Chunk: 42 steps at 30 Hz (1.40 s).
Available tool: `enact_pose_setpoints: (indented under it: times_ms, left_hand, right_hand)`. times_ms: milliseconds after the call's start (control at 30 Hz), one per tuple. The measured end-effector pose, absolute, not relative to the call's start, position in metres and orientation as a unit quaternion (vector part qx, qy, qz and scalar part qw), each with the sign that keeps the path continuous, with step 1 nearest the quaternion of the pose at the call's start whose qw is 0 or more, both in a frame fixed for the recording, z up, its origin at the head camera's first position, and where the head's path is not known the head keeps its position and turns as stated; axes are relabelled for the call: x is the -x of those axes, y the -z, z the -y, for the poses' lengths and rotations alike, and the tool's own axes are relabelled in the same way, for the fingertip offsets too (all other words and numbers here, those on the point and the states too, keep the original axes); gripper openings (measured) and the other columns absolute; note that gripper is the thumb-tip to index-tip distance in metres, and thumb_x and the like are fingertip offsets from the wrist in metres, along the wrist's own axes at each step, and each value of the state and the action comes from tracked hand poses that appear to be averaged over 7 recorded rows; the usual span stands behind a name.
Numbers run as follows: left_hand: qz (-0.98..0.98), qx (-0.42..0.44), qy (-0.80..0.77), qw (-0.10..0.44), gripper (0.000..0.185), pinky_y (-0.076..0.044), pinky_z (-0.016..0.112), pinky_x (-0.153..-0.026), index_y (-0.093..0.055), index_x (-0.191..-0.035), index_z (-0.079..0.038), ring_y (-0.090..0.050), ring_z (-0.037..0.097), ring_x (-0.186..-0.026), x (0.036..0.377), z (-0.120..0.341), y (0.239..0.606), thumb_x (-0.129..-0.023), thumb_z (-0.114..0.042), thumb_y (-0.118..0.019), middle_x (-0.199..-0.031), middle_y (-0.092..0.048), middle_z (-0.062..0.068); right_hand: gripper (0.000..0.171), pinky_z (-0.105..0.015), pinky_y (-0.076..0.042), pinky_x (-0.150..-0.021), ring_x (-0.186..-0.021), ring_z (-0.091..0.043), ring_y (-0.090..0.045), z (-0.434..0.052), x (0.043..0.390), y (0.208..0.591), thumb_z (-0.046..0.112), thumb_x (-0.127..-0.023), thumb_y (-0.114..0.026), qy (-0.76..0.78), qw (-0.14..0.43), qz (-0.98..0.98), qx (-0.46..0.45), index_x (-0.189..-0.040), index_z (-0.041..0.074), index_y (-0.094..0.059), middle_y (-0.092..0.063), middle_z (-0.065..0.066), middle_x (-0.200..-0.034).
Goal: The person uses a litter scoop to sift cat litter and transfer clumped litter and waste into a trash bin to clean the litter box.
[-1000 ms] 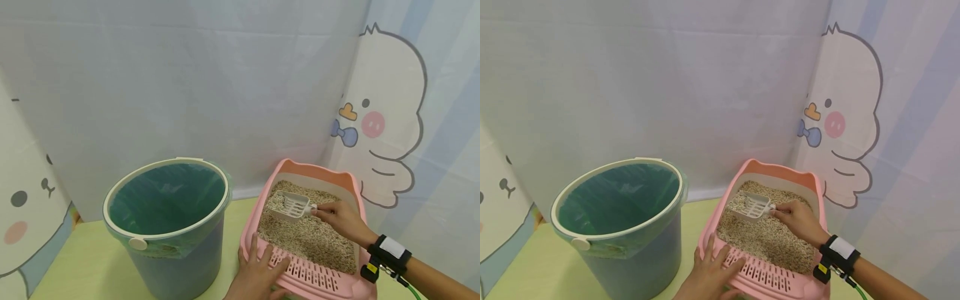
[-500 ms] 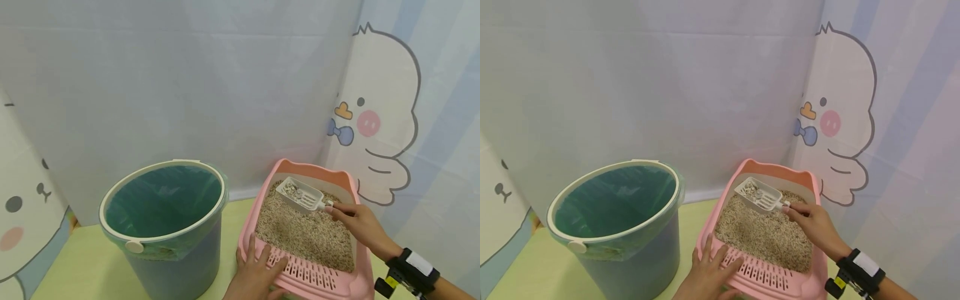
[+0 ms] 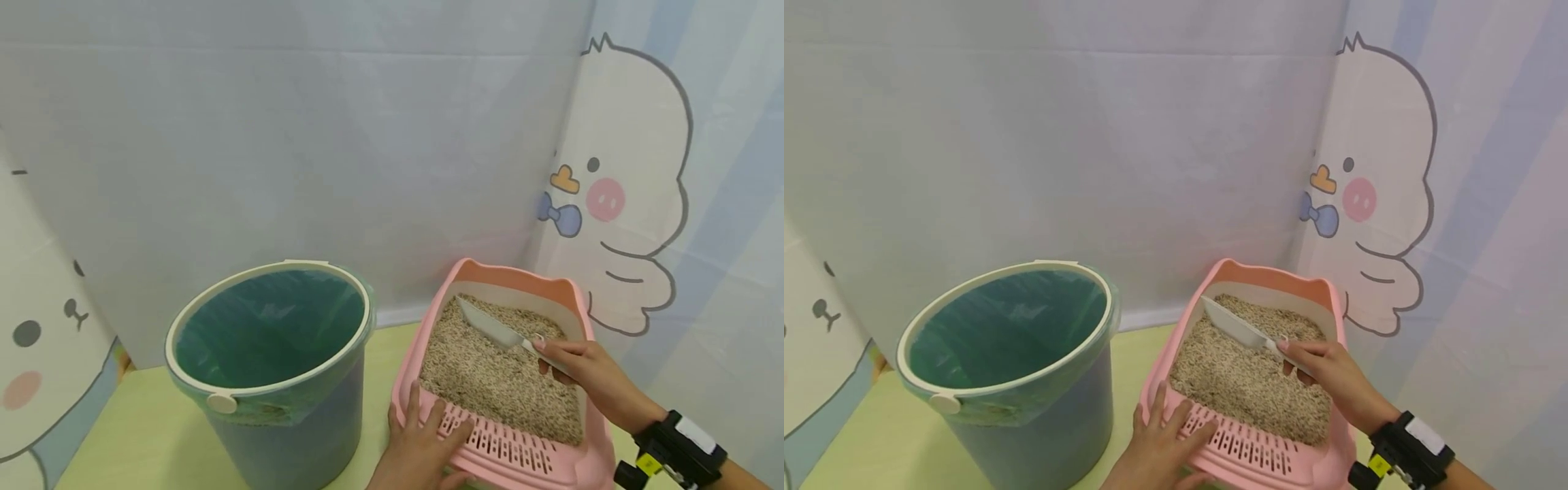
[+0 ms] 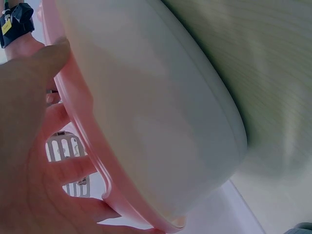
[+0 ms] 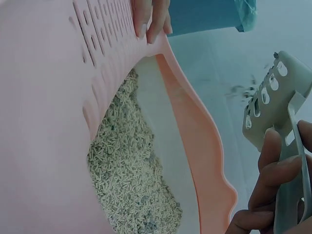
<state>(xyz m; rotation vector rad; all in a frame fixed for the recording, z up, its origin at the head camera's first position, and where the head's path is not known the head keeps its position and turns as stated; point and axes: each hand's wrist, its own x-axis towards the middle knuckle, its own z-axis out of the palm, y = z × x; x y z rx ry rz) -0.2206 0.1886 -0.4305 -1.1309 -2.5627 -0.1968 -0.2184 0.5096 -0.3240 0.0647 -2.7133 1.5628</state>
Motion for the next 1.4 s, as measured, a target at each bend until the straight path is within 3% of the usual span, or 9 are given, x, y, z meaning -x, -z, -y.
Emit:
enact_pose_setpoints:
  times_ms: [100, 400, 500, 600, 733, 833, 1000, 1167, 1400]
  left_hand:
    - [0.9, 0.397, 0.069, 0.166, 0.071, -0.048, 0.078, -0.095, -0.046, -0.154, -0.049, -0.04, 0.058, -0.148, 0.22, -0.19, 0.431, -0.09, -0.073, -0.063, -0.15, -0.056, 0.003]
    - [0.9, 0.395, 0.073, 0.172, 0.072, -0.047, 0.079, -0.096, -0.046, -0.154, -0.048, -0.039, 0.058, -0.148, 0.219, -0.19, 0.428, -0.089, -0.074, -0.064, -0.152, -0.056, 0.005]
    - [0.898, 0.395, 0.075, 0.178, 0.071, -0.047, 0.079, -0.096, -0.048, -0.153, -0.047, -0.04, 0.058, -0.148, 0.219, -0.189, 0.428, -0.089, -0.073, -0.065, -0.151, -0.057, 0.006]
    - [0.897, 0.396, 0.075, 0.182, 0.071, -0.047, 0.079, -0.095, -0.048, -0.152, -0.047, -0.04, 0.058, -0.147, 0.218, -0.189, 0.428, -0.089, -0.073, -0.065, -0.15, -0.057, 0.006]
    - [0.896, 0.396, 0.07, 0.185, 0.07, -0.048, 0.078, -0.094, -0.048, -0.152, -0.047, -0.042, 0.058, -0.146, 0.218, -0.188, 0.429, -0.089, -0.074, -0.063, -0.149, -0.058, 0.005]
    - [0.897, 0.395, 0.068, 0.185, 0.069, -0.048, 0.078, -0.094, -0.047, -0.152, -0.048, -0.042, 0.058, -0.146, 0.218, -0.188, 0.431, -0.09, -0.075, -0.06, -0.149, -0.058, 0.005]
    - [0.898, 0.393, 0.074, 0.182, 0.068, -0.047, 0.078, -0.095, -0.048, -0.152, -0.047, -0.041, 0.059, -0.146, 0.218, -0.189, 0.433, -0.091, -0.076, -0.057, -0.149, -0.057, 0.006]
    - [0.896, 0.392, 0.067, 0.197, 0.066, -0.047, 0.078, -0.096, -0.049, -0.151, -0.047, -0.043, 0.059, -0.145, 0.218, -0.189, 0.436, -0.092, -0.077, -0.054, -0.149, -0.058, 0.006]
    - [0.896, 0.392, 0.058, 0.202, 0.066, -0.048, 0.077, -0.094, -0.048, -0.151, -0.048, -0.043, 0.058, -0.145, 0.218, -0.189, 0.437, -0.092, -0.077, -0.055, -0.148, -0.058, 0.005]
  right_hand:
    - [0.047, -0.034, -0.039, -0.071, -0.078, -0.02, -0.048, -0.509, 0.218, 0.322, 0.045, -0.109, -0.053, -0.491, 0.017, 0.871, -0.02, -0.105, 0.002, -0.073, -0.055, 0.002, -0.085]
    - [0.047, -0.025, -0.049, -0.074, -0.084, -0.008, -0.06, -0.515, 0.217, 0.322, 0.04, -0.106, -0.062, -0.396, 0.092, 0.913, 0.004, -0.139, 0.007, -0.068, -0.075, 0.012, -0.097]
    - [0.047, -0.023, -0.05, -0.072, -0.081, -0.004, -0.061, -0.518, 0.217, 0.322, 0.038, -0.105, -0.064, -0.37, 0.122, 0.921, -0.001, -0.138, 0.005, -0.069, -0.078, 0.008, -0.098]
    - [0.045, -0.023, -0.047, -0.066, -0.075, -0.001, -0.061, -0.521, 0.216, 0.323, 0.035, -0.104, -0.067, -0.34, 0.157, 0.927, -0.023, -0.134, 0.003, -0.071, -0.08, -0.006, -0.104]
    - [0.035, -0.02, -0.052, -0.066, -0.08, 0.004, -0.069, -0.526, 0.216, 0.328, 0.027, -0.099, -0.074, -0.288, 0.222, 0.929, -0.068, -0.124, 0.003, -0.077, -0.078, -0.02, -0.116]
    - [0.024, -0.02, -0.059, -0.071, -0.087, -0.003, -0.076, -0.527, 0.217, 0.332, 0.019, -0.093, -0.081, -0.232, 0.282, 0.925, -0.106, -0.114, 0.009, -0.082, -0.08, -0.017, -0.114]
    - [0.023, -0.027, -0.06, -0.065, -0.077, -0.015, -0.078, -0.528, 0.221, 0.337, 0.011, -0.083, -0.087, -0.157, 0.349, 0.914, -0.136, -0.106, 0.012, -0.084, -0.082, -0.008, -0.099]
    - [0.023, -0.031, -0.059, -0.062, -0.075, -0.019, -0.077, -0.529, 0.221, 0.338, 0.012, -0.082, -0.088, -0.144, 0.358, 0.914, -0.128, -0.104, 0.011, -0.084, -0.082, -0.009, -0.098]
    - [0.023, -0.019, -0.054, -0.061, -0.079, -0.024, -0.078, -0.528, 0.22, 0.335, 0.013, -0.081, -0.088, -0.143, 0.363, 0.911, -0.137, -0.104, 0.011, -0.084, -0.082, -0.01, -0.099]
